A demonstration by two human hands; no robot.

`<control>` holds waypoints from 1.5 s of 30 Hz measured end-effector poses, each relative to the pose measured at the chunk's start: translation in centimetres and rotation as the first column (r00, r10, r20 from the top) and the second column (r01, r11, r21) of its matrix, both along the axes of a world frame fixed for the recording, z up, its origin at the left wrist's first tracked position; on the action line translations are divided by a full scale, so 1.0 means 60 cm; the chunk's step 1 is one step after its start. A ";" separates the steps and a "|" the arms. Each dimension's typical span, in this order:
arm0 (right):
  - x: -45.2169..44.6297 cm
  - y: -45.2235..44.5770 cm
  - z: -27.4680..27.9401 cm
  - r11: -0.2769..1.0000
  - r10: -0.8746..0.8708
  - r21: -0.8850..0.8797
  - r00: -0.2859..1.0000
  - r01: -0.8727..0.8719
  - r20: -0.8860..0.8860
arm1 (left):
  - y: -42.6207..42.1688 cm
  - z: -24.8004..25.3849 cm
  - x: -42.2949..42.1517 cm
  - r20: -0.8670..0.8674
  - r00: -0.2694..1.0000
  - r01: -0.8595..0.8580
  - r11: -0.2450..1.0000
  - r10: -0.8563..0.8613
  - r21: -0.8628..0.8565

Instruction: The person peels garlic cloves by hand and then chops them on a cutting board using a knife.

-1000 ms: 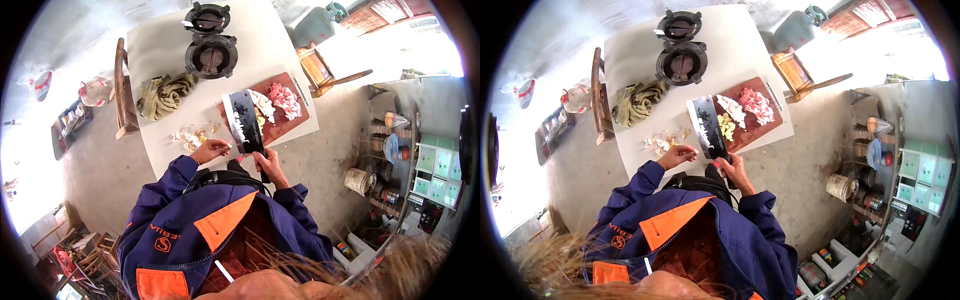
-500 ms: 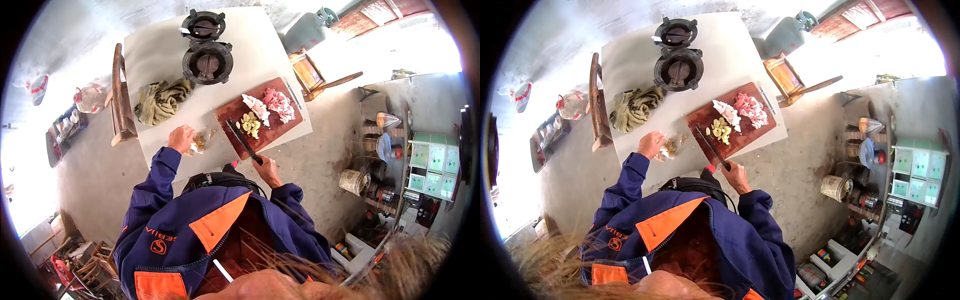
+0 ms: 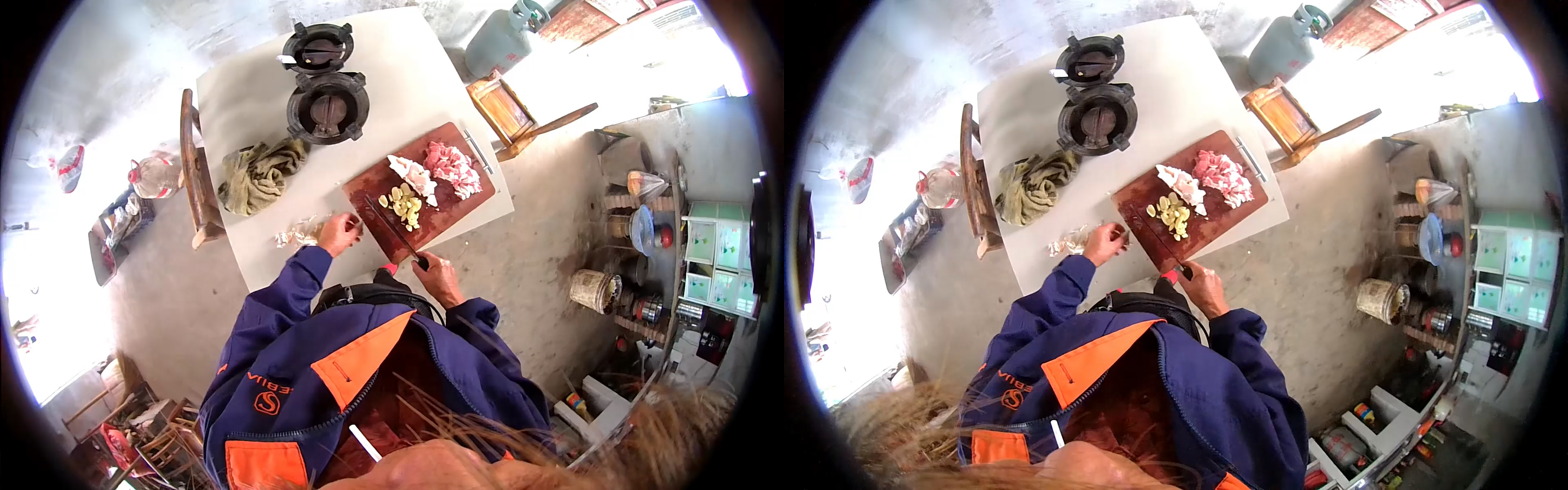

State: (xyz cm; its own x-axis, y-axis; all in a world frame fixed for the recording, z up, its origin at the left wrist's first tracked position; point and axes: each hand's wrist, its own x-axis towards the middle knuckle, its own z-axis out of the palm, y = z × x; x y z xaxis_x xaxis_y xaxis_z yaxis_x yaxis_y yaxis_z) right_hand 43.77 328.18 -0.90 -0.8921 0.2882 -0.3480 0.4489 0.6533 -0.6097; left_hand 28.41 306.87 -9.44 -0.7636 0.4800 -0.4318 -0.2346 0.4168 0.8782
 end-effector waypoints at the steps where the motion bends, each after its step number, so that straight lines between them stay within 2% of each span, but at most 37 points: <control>1: 0.001 0.003 -0.005 1.000 -0.019 -0.018 1.000 0.019 0.016 | 0.014 -0.015 0.002 0.005 0.998 0.062 0.997 -0.061 -0.035; 5: 0.009 0.016 -0.008 0.997 -0.049 -0.059 0.998 0.050 0.033 | 0.016 -0.040 0.007 -0.062 0.996 0.060 0.994 -0.066 -0.093; 8: 0.010 0.020 -0.014 0.995 -0.051 -0.082 0.999 0.052 0.015 | -0.040 -0.048 -0.002 -0.214 0.977 -0.006 1.000 0.006 0.000; 9: 0.010 0.018 -0.016 0.994 -0.057 -0.094 0.998 0.058 0.014 | -0.053 -0.036 -0.003 -0.216 0.976 0.000 1.000 -0.003 -0.012; 10: 0.010 0.018 -0.017 0.994 -0.059 -0.090 0.998 0.059 0.001 | -0.066 -0.014 -0.007 -0.527 0.837 -0.025 0.952 -0.147 -0.306; 11: 0.010 0.018 -0.020 0.995 -0.059 -0.086 0.998 0.058 -0.012 | -0.076 0.002 -0.011 -0.715 0.599 -0.150 0.826 -0.362 -0.543; 12: 0.012 0.017 -0.031 0.995 -0.060 -0.080 0.997 0.057 -0.037 | -0.086 0.006 -0.012 -0.633 0.645 -0.077 0.788 -0.428 -0.611; 13: 0.013 0.015 -0.032 0.994 -0.056 -0.091 0.998 0.053 -0.035 | -0.105 -0.013 -0.023 -0.627 0.648 -0.080 0.780 -0.433 -0.621; 14: 0.012 0.015 -0.032 0.997 -0.042 -0.070 0.999 0.040 -0.022 | -0.130 -0.050 -0.047 -0.348 0.917 0.054 0.925 -0.195 -0.377; 15: 0.009 0.015 -0.031 0.999 -0.027 -0.046 1.000 0.027 -0.011 | -0.146 -0.072 -0.061 0.066 0.997 0.040 0.997 -0.036 -0.067; 16: 0.007 0.014 -0.027 0.997 -0.021 -0.076 1.000 0.020 -0.019 | -0.130 -0.009 -0.061 -0.070 0.995 -0.084 0.955 0.067 -0.284; 17: 0.008 0.011 -0.025 0.997 -0.016 -0.078 1.000 0.015 -0.019 | -0.129 0.015 -0.059 -0.070 0.995 -0.089 0.954 0.072 -0.286; 19: 0.003 0.008 -0.019 0.998 -0.010 -0.066 1.000 0.009 -0.010 | -0.132 0.036 -0.059 -0.316 0.906 0.051 0.813 -0.282 -0.580; 20: -0.002 0.005 -0.016 0.998 -0.008 -0.067 1.000 0.007 -0.012 | -0.147 0.011 -0.069 -0.236 0.957 0.070 0.921 -0.171 -0.384; 23: -0.001 -0.006 -0.004 0.999 -0.003 -0.052 1.000 0.002 -0.028 | -0.170 -0.063 -0.074 -0.193 0.978 0.012 0.951 -0.074 -0.308; 24: 0.000 -0.009 -0.002 0.998 -0.001 -0.059 0.999 -0.002 -0.042 | -0.155 -0.013 -0.063 -0.329 0.911 -0.007 0.790 -0.248 -0.614; 25: -0.005 -0.009 -0.001 0.998 0.001 -0.065 0.998 -0.006 -0.063 | -0.160 -0.022 -0.074 -0.338 0.909 -0.013 0.793 -0.245 -0.609; 26: -0.013 -0.008 -0.002 0.998 -0.003 -0.061 0.998 -0.002 -0.069 | -0.169 -0.035 -0.089 -0.205 0.976 -0.027 0.900 -0.070 -0.435; 27: -0.013 -0.010 -0.002 0.998 -0.010 -0.063 0.999 0.008 -0.034 | -0.171 -0.032 -0.093 -0.019 0.997 -0.077 0.964 0.075 -0.254; 28: -0.005 -0.014 0.000 0.998 -0.012 -0.067 1.000 0.013 0.010 | -0.169 -0.030 -0.085 0.296 0.918 -0.275 0.961 0.265 -0.009; 29: 0.004 -0.019 0.001 0.998 -0.007 -0.069 1.000 0.008 0.018 | -0.175 -0.027 -0.073 0.303 0.914 -0.280 0.960 0.270 -0.013; 30: 0.001 -0.019 0.000 0.998 -0.007 -0.058 1.000 0.006 -0.011 | -0.178 -0.032 -0.075 0.014 0.998 -0.060 0.959 0.067 -0.278; 31: -0.003 -0.019 0.001 0.999 -0.009 -0.047 0.999 0.007 -0.042 | -0.180 -0.034 -0.080 -0.202 0.954 0.072 0.821 -0.223 -0.567; 32: -0.003 -0.020 0.003 0.995 -0.041 -0.092 0.999 0.040 -0.017 | -0.186 -0.048 -0.089 0.072 0.997 0.027 0.952 -0.005 -0.306; 33: -0.003 -0.020 0.001 0.995 -0.049 -0.092 0.999 0.048 -0.013 | -0.182 -0.038 -0.091 0.075 0.997 0.036 0.952 -0.013 -0.305; 35: 0.002 -0.022 -0.002 0.995 -0.055 -0.078 0.998 0.058 0.043 | -0.179 -0.003 -0.083 0.450 0.882 -0.160 0.987 0.138 0.012; 36: 0.002 -0.023 -0.004 0.997 -0.048 -0.066 0.999 0.047 -0.002 | -0.180 -0.018 -0.088 0.307 0.948 -0.014 0.974 0.084 -0.224; 37: 0.001 -0.023 -0.005 0.997 -0.046 -0.067 0.999 0.046 -0.007 | -0.184 -0.031 -0.088 0.302 0.949 -0.016 0.974 0.085 -0.224; 39: 0.001 -0.027 -0.007 0.995 -0.048 -0.086 0.998 0.043 -0.046 | -0.189 -0.040 -0.085 0.354 0.917 -0.211 0.977 0.184 0.039; 40: 0.005 -0.029 -0.004 0.995 -0.051 -0.088 0.998 0.047 -0.042 | -0.184 -0.025 -0.078 0.414 0.888 -0.266 0.958 0.201 0.104; 41: 0.005 -0.030 -0.003 0.995 -0.046 -0.091 0.998 0.042 -0.040 | -0.187 -0.034 -0.074 0.416 0.887 -0.266 0.958 0.202 0.103; 43: -0.003 -0.032 0.009 0.995 -0.038 -0.093 0.998 0.033 -0.046 | -0.191 -0.063 -0.074 0.198 0.980 -0.018 1.000 0.016 0.007; 44: -0.007 -0.034 0.018 0.995 -0.028 -0.091 1.000 0.028 0.003 | -0.188 -0.069 -0.071 0.320 0.946 -0.065 0.997 0.046 0.051; 45: -0.010 -0.034 0.023 0.996 -0.020 -0.089 0.998 0.024 0.052 | -0.178 -0.058 -0.066 0.318 0.947 -0.065 0.997 0.045 0.052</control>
State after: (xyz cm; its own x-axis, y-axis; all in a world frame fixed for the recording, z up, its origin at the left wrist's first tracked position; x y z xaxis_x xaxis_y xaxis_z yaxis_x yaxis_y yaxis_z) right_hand 43.20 326.11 0.47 -0.8664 0.2731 -0.4181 0.4944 0.5868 -0.6412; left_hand 24.46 296.18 -12.93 -0.6186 0.4741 -0.6266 -0.5251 0.3438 0.7785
